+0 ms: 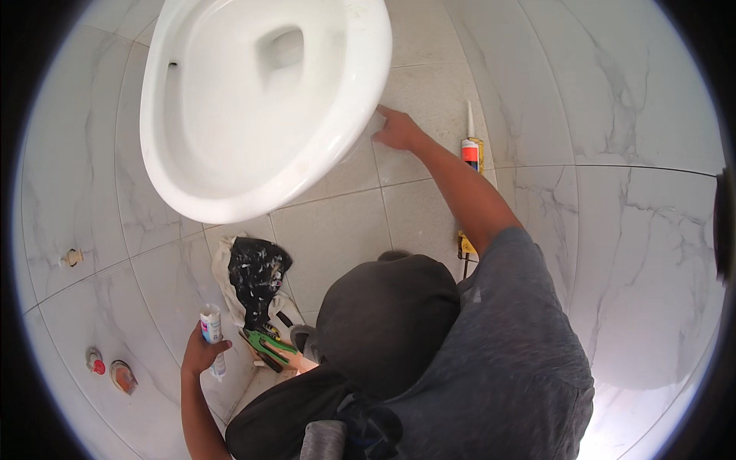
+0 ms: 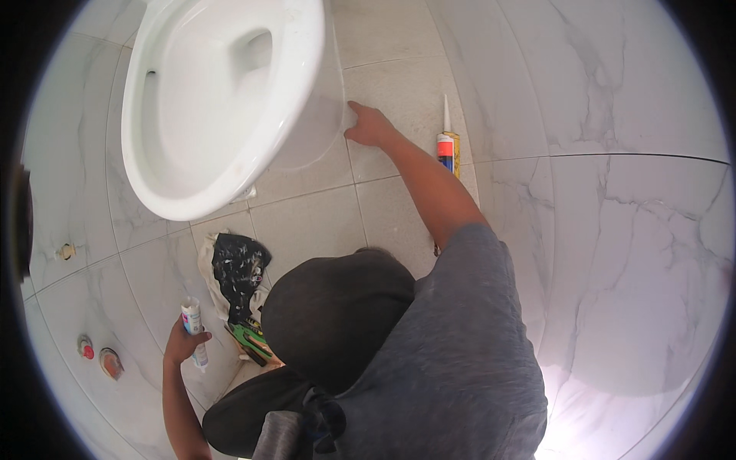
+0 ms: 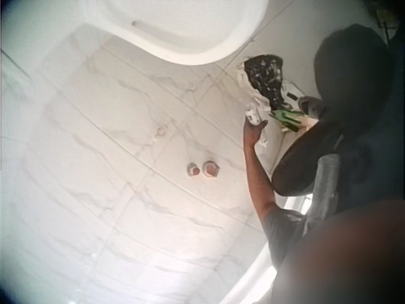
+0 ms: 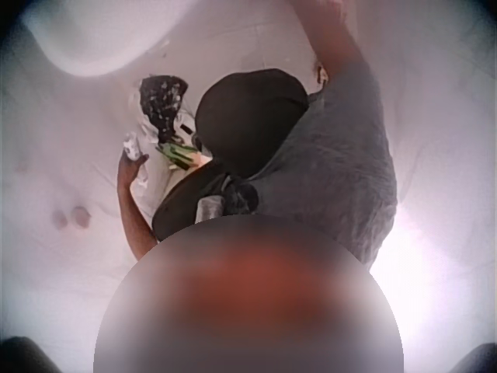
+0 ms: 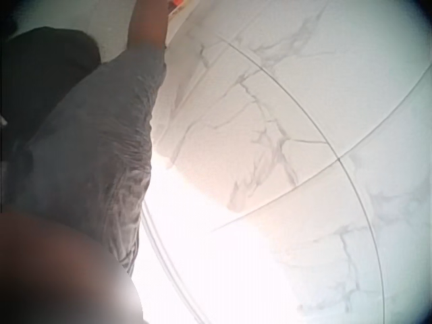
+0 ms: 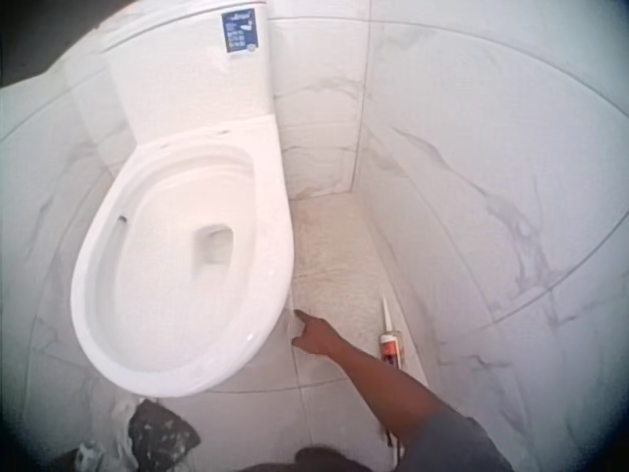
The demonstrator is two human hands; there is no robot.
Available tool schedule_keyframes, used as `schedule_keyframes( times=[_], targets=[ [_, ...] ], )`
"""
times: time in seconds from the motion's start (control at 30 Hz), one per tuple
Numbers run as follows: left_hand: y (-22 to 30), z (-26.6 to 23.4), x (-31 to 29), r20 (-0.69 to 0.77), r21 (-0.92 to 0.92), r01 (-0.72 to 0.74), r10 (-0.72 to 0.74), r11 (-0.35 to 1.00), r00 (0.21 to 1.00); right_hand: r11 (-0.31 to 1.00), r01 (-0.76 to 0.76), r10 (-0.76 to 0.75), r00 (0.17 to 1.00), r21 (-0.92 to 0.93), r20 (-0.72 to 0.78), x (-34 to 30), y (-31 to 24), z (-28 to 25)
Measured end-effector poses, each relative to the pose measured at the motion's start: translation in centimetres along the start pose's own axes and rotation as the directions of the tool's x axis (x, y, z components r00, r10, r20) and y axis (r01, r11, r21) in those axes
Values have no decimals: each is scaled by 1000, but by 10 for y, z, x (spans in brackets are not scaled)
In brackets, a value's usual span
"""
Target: The person kneels on the bathroom floor and applies sealant around the base of a toilet using a caulking gun. They smooth the bead with a finger, then stand, walk to an adjacent room, and wipe their hands with a cloth.
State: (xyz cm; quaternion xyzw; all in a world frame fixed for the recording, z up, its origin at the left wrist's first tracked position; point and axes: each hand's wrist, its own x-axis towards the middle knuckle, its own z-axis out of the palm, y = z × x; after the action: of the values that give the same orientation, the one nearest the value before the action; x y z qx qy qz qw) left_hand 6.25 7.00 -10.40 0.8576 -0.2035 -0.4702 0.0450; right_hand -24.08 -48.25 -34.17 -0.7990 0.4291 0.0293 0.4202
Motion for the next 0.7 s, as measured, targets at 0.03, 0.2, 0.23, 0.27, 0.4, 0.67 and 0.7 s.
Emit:
schedule_keyframes(
  times=[0.03, 0.2, 0.23, 0.27, 0.4, 0.67, 0.7],
  targets=[
    [0, 2, 2, 12, -5, 3, -3, 1000, 1000, 998, -53, 52, 998, 19, 40, -7, -3, 1],
    [-1, 12, 9, 81, -44, -13, 17, 999, 997, 997, -66, 66, 998, -51, -1, -11, -17, -1],
    [-2, 13, 10, 80, -57, -28, 33, 998, 996, 996, -59, 58, 998, -66, -27, -8, -19, -2],
    [-2, 15, 10, 74, -51, -39, 42, 998, 996, 996, -56, 55, 998, -65, -15, -5, -19, -1],
    [-9, 21, 13, 61, -79, -92, 97, 993, 993, 998, -63, 63, 998, -14, 15, 1, -17, 7],
    [-35, 27, 23, 60, -109, -118, 125, 987, 990, 983, -171, 160, 977, 69, 142, -21, -24, 24],
    [-37, 27, 25, 66, -113, -112, 120, 987, 991, 974, -204, 186, 969, 96, 164, -26, -28, 29]
  ],
)
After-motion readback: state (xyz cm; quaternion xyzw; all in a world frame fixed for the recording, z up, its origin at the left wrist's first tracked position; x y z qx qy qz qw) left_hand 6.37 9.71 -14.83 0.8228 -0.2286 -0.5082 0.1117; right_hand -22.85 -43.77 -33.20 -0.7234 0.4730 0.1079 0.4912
